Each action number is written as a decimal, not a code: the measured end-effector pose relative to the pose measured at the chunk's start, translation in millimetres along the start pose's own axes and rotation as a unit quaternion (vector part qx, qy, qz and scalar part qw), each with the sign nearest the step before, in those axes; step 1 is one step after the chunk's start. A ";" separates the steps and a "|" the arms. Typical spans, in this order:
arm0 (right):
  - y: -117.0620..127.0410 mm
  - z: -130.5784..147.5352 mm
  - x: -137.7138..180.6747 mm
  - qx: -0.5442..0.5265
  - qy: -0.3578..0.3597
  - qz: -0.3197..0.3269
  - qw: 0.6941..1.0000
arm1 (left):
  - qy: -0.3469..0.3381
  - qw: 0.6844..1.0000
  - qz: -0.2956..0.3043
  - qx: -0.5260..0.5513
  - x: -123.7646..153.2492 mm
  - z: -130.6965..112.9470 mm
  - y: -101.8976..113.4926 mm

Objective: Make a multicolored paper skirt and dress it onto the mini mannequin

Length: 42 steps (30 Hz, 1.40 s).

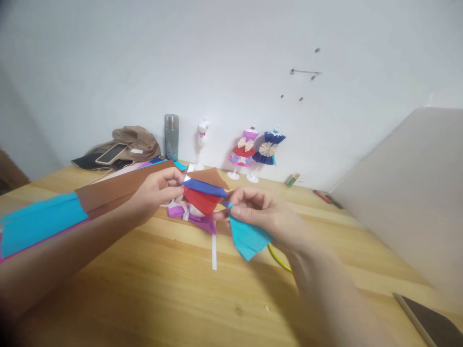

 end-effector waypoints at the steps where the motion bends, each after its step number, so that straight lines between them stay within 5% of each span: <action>1: 2.8 3.8 2.2 0.031 0.014 0.022 0.999 | 0.006 0.999 0.021 -0.025 1.3 -0.9 -0.9; 4: 7.9 19.4 12.0 0.081 0.085 0.090 0.989 | 0.022 0.993 0.089 -0.072 5.5 -3.9 -4.6; 7: 21.5 25.0 14.2 0.081 0.105 0.015 0.991 | 0.034 0.988 0.145 -0.051 7.3 -3.9 -8.5; 11: 12.9 5.6 6.5 0.047 0.032 -0.084 0.995 | 0.041 0.977 0.197 -0.070 7.5 5.6 -14.8; 24: -12.1 4.7 0.0 0.118 0.045 -0.130 0.983 | -0.056 0.944 0.210 -0.248 14.6 -10.1 -36.8; 42: -11.8 -1.1 -3.9 0.140 0.032 -0.143 0.979 | -0.071 0.943 0.213 -0.245 19.7 -11.6 -39.1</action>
Point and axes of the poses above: each hand's wrist, its own x-axis away from the middle knuckle, its own y-axis out of the back of the hand, z = x × y, the point moved 9 cm from there along -x, towards the middle knuckle, and after that the axes turned 9 degrees about x, right-handed, at the moved point
